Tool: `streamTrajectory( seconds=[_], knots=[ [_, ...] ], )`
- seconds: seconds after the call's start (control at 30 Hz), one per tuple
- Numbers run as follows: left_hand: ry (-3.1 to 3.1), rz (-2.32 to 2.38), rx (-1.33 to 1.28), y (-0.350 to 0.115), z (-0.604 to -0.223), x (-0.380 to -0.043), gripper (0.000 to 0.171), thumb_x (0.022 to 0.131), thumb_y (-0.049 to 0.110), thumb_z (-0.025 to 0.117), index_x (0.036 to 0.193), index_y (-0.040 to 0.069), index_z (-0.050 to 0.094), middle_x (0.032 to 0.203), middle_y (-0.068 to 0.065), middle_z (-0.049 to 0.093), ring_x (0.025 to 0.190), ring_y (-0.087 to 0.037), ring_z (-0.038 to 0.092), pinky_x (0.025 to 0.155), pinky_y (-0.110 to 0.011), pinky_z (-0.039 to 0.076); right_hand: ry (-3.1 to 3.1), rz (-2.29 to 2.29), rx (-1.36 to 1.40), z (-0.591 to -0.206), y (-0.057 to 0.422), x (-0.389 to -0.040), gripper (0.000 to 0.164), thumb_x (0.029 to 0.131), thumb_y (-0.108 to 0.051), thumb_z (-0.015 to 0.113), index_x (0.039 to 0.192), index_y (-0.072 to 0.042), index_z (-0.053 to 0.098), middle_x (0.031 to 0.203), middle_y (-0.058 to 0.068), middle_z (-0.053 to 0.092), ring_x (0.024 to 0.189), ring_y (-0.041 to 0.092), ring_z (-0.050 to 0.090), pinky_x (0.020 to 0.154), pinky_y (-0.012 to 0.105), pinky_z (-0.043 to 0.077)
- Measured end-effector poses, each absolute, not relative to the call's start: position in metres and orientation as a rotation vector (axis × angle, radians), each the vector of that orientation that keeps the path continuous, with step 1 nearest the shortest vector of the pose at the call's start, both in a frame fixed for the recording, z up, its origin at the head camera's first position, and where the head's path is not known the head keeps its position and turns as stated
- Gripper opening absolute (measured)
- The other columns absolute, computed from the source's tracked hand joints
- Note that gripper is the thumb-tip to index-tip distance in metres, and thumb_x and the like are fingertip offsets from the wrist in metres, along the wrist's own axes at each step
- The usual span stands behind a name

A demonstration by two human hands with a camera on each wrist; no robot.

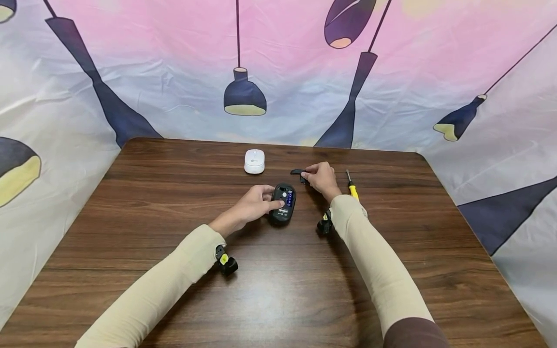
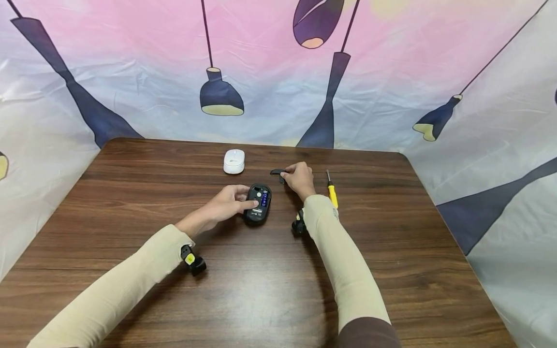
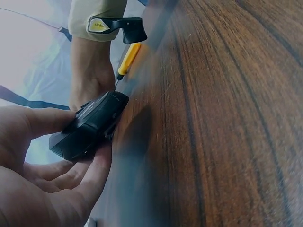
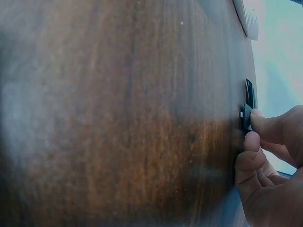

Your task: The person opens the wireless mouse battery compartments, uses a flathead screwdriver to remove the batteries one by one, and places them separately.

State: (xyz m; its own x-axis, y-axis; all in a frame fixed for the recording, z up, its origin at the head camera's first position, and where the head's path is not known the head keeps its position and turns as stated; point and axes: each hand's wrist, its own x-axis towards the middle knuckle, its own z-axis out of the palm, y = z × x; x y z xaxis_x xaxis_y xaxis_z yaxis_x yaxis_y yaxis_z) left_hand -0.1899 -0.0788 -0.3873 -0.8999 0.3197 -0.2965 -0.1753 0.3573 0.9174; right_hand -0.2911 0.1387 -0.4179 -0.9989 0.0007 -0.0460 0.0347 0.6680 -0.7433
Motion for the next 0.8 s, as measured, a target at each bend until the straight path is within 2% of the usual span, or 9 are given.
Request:
streamTrajectory(
  seconds=[0.2,0.47,0.8],
  knots=[
    [2.174,1.583,0.102,-0.078,-0.389,-0.191,0.061,0.1,0.021,0.065,0.15,-0.002,0.039,0.14,-0.021,0.056,0.123,-0.026,0.057,0.098,-0.038,0.052,2.8,-1.297,0.002,-0.414,0.142,-0.29,0.028,0.098,-0.019,0.07,0.121,-0.002,0.072,0.098,0.015,0.072,0.077,0.024,0.068,0.07,0.036,0.059],
    [2.126,1.641,0.1,-0.079,-0.39,-0.194,0.058,0.103,0.021,0.06,0.151,-0.002,0.038,0.139,-0.02,0.056,0.121,-0.026,0.058,0.097,-0.039,0.053,2.928,-1.09,-0.225,-0.4,0.145,-0.286,0.021,0.099,-0.015,0.066,0.115,-0.003,0.073,0.106,0.013,0.071,0.097,0.029,0.063,0.085,0.044,0.054],
    [2.037,1.736,0.083,-0.077,-0.396,-0.196,0.054,0.105,0.015,0.055,0.15,-0.007,0.035,0.137,-0.024,0.055,0.117,-0.025,0.06,0.096,-0.034,0.056,2.982,-0.922,-0.313,-0.375,0.151,-0.276,0.016,0.098,-0.018,0.066,0.108,-0.005,0.071,0.102,0.01,0.07,0.093,0.027,0.064,0.086,0.046,0.054]
  ],
)
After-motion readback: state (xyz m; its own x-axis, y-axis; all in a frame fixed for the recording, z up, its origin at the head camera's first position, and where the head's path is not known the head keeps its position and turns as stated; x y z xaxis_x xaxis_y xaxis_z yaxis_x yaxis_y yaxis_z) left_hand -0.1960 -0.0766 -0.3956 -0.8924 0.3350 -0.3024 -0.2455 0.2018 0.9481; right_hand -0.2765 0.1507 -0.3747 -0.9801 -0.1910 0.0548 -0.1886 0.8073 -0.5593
